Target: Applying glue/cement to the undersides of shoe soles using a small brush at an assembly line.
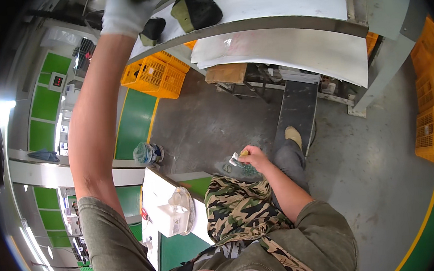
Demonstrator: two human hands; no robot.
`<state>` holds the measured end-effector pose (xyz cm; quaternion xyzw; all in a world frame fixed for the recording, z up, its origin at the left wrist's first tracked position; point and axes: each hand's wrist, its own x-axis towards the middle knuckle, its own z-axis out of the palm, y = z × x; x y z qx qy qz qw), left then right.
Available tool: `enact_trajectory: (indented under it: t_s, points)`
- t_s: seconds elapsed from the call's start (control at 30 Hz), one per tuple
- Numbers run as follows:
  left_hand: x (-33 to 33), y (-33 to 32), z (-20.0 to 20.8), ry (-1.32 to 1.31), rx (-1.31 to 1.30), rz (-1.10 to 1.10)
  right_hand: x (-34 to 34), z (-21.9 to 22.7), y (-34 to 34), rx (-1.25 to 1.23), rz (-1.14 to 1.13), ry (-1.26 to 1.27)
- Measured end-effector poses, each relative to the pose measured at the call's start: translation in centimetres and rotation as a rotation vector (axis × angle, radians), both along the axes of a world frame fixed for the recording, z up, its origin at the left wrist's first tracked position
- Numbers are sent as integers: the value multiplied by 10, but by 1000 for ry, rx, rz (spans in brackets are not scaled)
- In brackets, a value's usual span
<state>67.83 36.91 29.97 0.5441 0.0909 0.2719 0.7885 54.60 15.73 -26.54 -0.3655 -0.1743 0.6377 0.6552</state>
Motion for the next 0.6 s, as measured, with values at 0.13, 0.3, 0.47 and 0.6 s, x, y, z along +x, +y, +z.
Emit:
enact_trajectory:
  t_s: [0.13, 0.3, 0.47, 0.6]
  points:
    - [80, -56, -43, 73, 110, 67, 5, 1, -4, -17, -4, 7]
    - [110, -54, -44, 272, 263, -76, 3, 1, -4, -3, -19, -1]
    - [92, 4, -8, 534, 1659, 439, 3, 2, -5, 16, -16, -1]
    - [20, 59, -30, 961, 1792, 633, -1, 2, 0, 16, -12, -9]
